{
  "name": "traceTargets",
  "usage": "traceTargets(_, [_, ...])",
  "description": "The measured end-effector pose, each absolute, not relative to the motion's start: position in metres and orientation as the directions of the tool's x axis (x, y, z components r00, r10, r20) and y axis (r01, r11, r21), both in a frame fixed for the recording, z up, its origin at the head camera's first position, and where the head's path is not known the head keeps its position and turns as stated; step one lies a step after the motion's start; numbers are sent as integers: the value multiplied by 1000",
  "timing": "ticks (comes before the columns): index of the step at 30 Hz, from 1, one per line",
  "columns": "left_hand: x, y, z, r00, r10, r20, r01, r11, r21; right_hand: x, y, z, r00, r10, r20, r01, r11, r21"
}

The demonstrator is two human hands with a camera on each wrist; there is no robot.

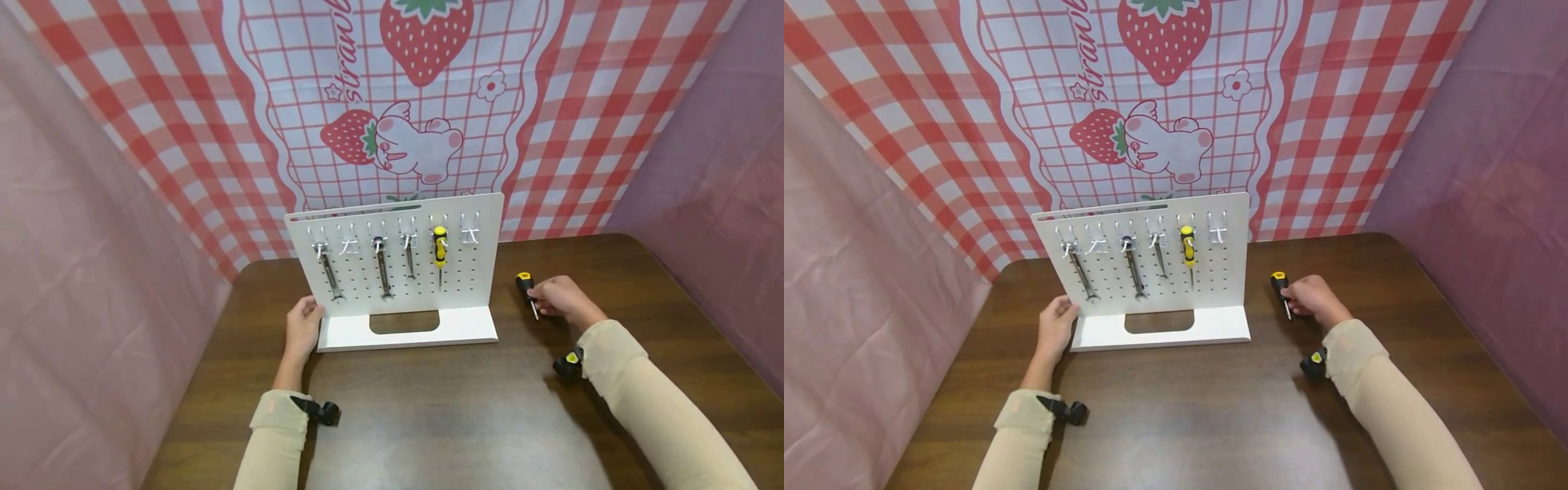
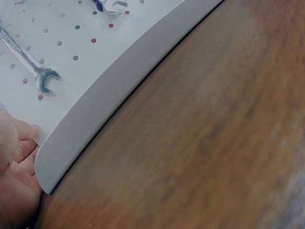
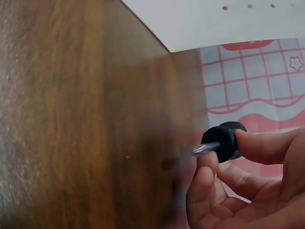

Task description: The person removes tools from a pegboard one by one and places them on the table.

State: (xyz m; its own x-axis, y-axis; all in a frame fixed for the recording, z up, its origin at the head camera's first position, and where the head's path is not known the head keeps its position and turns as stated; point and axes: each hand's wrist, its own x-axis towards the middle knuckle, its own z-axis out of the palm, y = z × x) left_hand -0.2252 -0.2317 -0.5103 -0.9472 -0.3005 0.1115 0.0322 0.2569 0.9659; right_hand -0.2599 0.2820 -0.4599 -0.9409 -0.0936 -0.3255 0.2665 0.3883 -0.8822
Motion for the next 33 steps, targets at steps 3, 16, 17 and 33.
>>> traceTargets(3, [-225,-231,-510,-946,-302,119,36,266,963,-260,280,-461,-937,-69,-343,292,387,-875])
traceTargets(16, [-224,-231,-510,-940,-310,140,57,264,963,-264,276,-469,-958,39,-284,266,494,-828])
traceTargets(17, [-224,-231,-510,-940,-310,141,57,265,963,-264,276,-469,-958,44,-283,266,501,-823])
traceTargets(33, [-225,-231,-512,-938,-314,144,58,269,961,-254,264,-453,-995,97,-6,76,740,-669])
